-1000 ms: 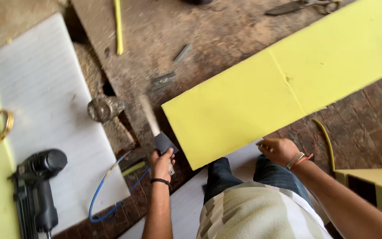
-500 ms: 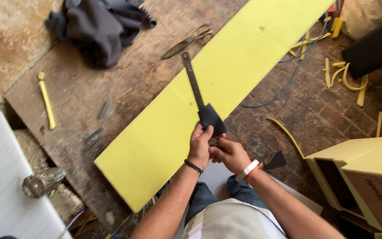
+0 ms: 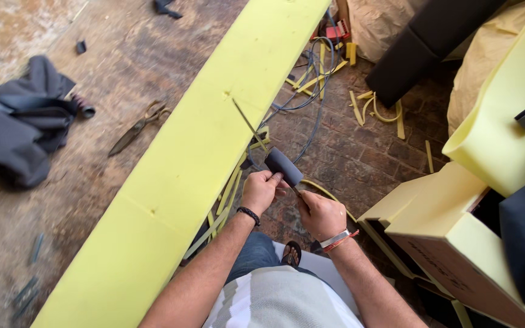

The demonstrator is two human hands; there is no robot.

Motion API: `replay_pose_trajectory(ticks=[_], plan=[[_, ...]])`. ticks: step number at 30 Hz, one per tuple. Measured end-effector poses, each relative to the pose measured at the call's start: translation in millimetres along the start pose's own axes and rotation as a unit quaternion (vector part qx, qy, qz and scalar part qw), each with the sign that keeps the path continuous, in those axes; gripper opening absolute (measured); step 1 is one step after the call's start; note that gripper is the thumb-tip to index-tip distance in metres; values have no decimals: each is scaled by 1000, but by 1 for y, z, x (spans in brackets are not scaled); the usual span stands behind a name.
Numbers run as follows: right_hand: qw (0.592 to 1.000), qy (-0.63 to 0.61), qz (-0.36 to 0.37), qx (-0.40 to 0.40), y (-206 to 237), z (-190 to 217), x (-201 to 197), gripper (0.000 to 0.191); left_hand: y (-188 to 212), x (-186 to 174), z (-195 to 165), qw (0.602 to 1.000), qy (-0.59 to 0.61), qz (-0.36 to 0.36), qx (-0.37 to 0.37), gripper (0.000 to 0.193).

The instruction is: The person staples dark fabric trim onto a long wooden panel using a pneumatic nail gun, then carries a long yellow foam strip, saws it to size on the floor, and finally lays a large piece of dark fabric over the foam-covered panel on the workbench.

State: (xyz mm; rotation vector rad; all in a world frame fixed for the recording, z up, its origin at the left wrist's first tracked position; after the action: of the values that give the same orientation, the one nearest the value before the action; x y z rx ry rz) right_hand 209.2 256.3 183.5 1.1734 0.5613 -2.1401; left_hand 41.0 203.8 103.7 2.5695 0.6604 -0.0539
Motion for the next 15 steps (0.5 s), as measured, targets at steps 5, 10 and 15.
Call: replay_pose_trajectory(ticks=[5,10,15], plan=[[984,-104,-13,143,-57,-92,-3,19,-86,32,-27,999,-41,11,28,25],[876,-321,-46,357,-119,-226,-6,19,-193,72,-85,982,-161,56,87,32],[755,-546,-126,341,-201,-319,-23,33,-304,124,-158,929,-294,189,121,45]])
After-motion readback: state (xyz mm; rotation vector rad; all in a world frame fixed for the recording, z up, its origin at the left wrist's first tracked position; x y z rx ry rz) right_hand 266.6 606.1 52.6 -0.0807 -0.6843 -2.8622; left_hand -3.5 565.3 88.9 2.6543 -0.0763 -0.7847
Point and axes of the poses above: each hand's wrist, its own y-axis away from the middle knuckle, its own x-axis out of the palm, z = x × y, the point moved 8 cm from there along -y, towards the middle knuckle, and after that the axes turned 5 degrees about z, right-handed, at the moved point
